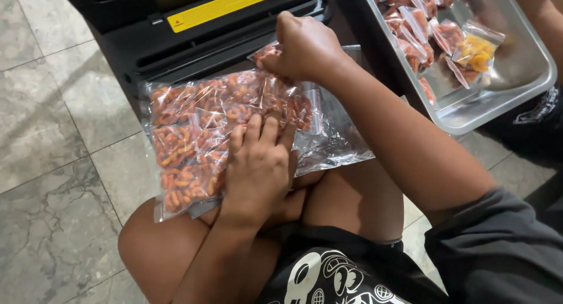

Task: Arranging small food packets into a larger bag and vacuum sealing it using a machine

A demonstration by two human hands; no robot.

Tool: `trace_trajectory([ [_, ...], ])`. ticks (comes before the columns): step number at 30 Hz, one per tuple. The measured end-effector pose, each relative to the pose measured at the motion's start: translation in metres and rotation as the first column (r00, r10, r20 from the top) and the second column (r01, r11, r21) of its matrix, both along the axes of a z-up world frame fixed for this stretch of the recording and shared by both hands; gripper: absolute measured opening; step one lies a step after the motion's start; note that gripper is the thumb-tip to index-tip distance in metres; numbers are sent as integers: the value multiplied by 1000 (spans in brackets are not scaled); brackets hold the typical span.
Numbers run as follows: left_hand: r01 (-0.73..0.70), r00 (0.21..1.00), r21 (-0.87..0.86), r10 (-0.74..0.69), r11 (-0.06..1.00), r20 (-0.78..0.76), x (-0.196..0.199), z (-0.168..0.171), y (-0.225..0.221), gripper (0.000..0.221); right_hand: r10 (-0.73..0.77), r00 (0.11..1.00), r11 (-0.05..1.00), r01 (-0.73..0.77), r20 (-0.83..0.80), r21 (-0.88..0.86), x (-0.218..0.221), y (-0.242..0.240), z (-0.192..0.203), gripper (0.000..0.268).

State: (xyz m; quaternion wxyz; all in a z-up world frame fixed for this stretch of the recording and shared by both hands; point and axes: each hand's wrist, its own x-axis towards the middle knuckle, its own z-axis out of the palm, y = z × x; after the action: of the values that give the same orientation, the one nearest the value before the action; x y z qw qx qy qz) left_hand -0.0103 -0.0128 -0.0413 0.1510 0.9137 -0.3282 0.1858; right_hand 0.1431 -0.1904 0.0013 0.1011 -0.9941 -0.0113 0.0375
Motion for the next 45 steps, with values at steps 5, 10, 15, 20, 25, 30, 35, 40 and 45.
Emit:
trace_trajectory([
  [5,-1,1000,-20,0,1000,-11,0,1,0,43,-118,992,940,128,-49,316,-12,9,18,32],
  [10,-21,999,8,21,1000,-41,-1,-4,-1,48,-226,974,624,153,-10,766,-23,-11,21,40],
  [15,-46,992,-47,40,998,-117,-1,-8,-6,48,-95,820,516,-445,565,732,-59,-54,53,43],
  [20,-45,996,-4,44,999,-73,-2,-2,-5,47,-183,821,713,-268,541,648,-68,-99,46,29],
  [25,-52,997,43,55,998,-55,-4,4,-5,46,-199,823,665,-286,533,690,-68,-111,41,27],
  [30,21,984,-27,-25,999,-176,-7,18,-2,57,-117,747,868,-243,655,433,-95,-112,49,27],
  [35,143,909,-600,-344,787,-234,-12,55,2,74,-50,940,731,-196,338,654,-163,-49,69,6],
  [40,3,772,-829,-527,560,-354,-13,62,4,39,179,959,415,-276,220,867,-173,-24,26,24],
  [45,-444,565,-833,-618,330,-546,-19,60,8,51,189,977,163,-132,101,978,-182,-18,17,29],
])
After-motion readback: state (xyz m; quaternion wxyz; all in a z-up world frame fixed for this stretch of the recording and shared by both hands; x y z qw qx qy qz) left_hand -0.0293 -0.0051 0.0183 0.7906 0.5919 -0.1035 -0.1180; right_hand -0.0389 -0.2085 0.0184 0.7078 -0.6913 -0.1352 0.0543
